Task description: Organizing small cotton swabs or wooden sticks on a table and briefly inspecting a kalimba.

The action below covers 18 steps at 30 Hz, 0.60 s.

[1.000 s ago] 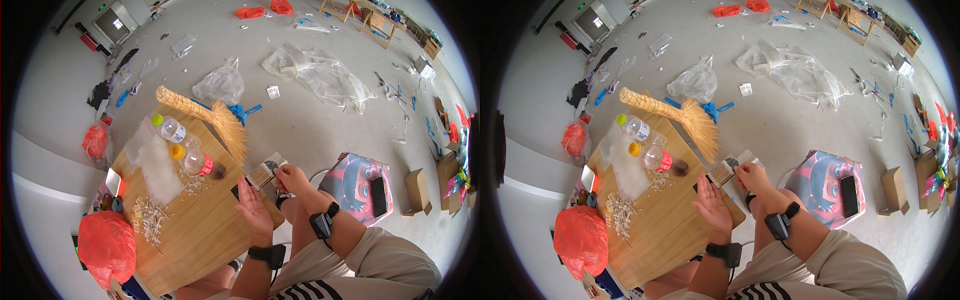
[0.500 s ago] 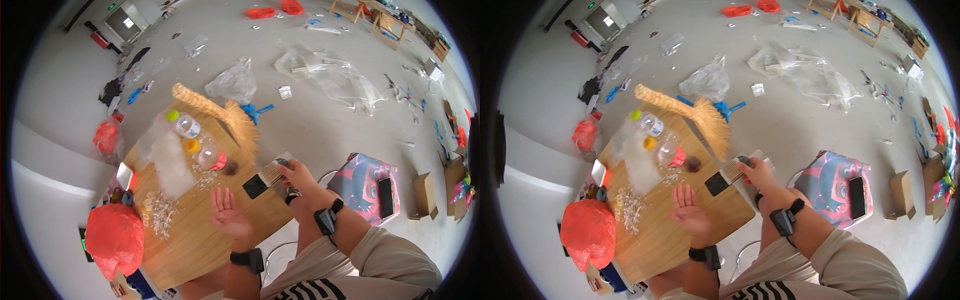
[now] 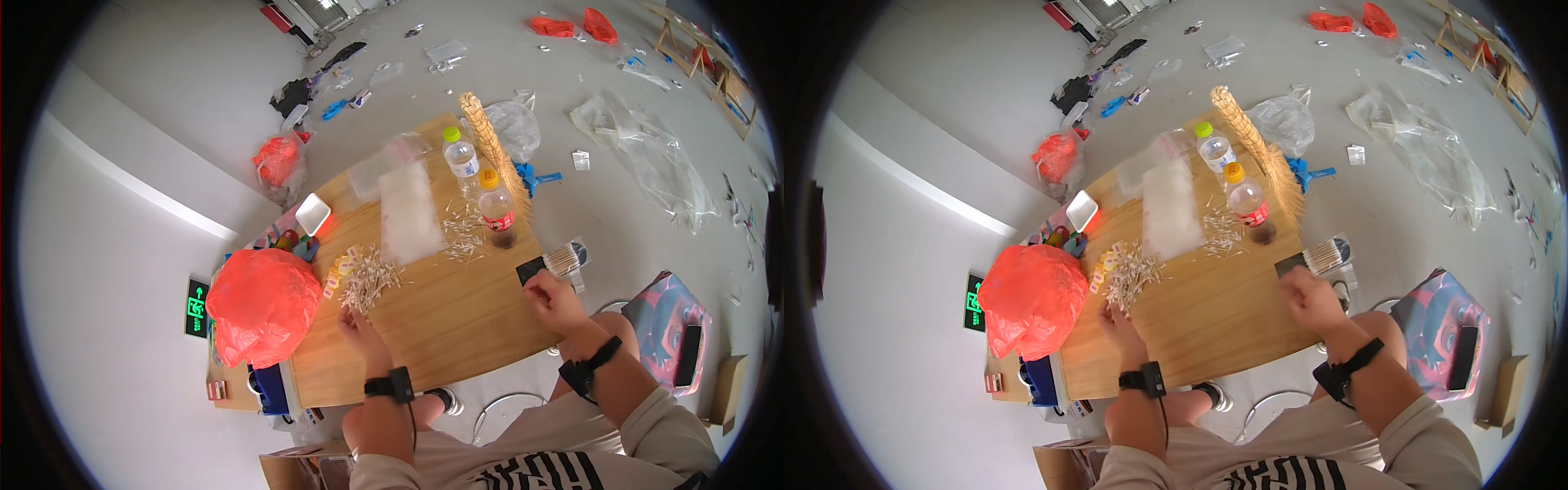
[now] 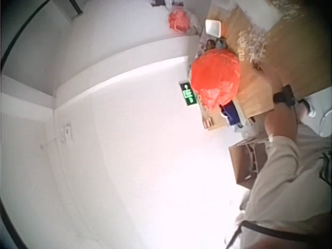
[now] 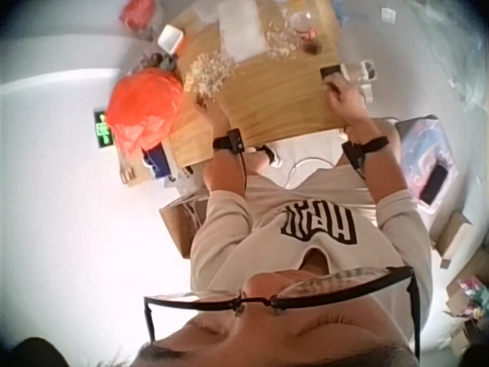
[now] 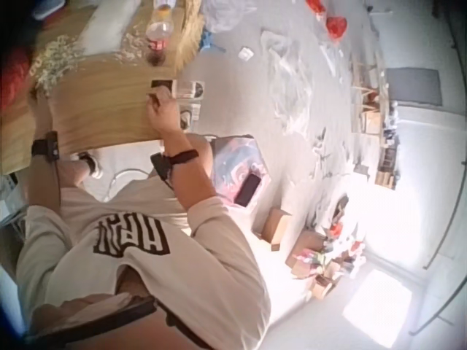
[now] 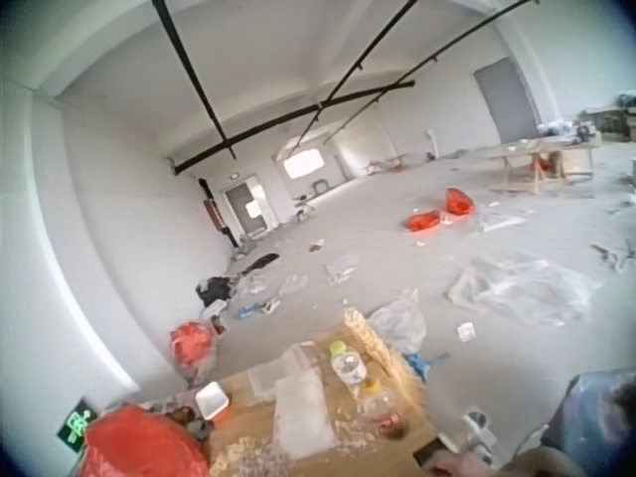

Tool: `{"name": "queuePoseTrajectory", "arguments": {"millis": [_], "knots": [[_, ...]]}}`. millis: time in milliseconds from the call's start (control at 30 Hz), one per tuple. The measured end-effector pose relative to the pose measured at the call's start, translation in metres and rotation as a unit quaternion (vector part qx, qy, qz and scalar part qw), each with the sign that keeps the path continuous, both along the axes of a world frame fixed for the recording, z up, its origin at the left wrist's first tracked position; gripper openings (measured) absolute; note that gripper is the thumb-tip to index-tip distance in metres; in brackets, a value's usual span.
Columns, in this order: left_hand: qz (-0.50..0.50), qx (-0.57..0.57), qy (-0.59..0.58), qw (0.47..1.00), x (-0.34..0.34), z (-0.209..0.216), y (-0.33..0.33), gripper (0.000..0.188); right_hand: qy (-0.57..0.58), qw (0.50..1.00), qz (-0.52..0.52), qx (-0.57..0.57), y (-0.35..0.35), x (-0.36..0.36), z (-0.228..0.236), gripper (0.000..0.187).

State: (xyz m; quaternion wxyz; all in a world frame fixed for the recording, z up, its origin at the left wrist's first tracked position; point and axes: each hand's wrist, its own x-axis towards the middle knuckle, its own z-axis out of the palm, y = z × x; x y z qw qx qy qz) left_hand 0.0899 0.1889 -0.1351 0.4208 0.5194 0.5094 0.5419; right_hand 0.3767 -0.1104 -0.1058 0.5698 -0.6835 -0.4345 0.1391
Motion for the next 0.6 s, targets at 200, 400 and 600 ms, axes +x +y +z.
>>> {"name": "queuePoseTrajectory", "arguments": {"millis": [200,400,600], "knots": [[-0.078,0.201,0.501,0.838,-0.022,0.010,0.070,0.034,-0.053,0.985,0.037,-0.162,0.011,-0.015,-0.019,0.015],[-0.123,0.161,0.581,0.788,-0.006,0.007,0.088,0.028,-0.088,0.981,-0.011,-0.172,0.013,-0.017,-0.030,0.012],[-0.165,0.132,0.468,0.858,-0.021,0.007,0.111,0.019,-0.144,0.975,-0.019,-0.166,0.018,-0.021,-0.035,0.009]]}}
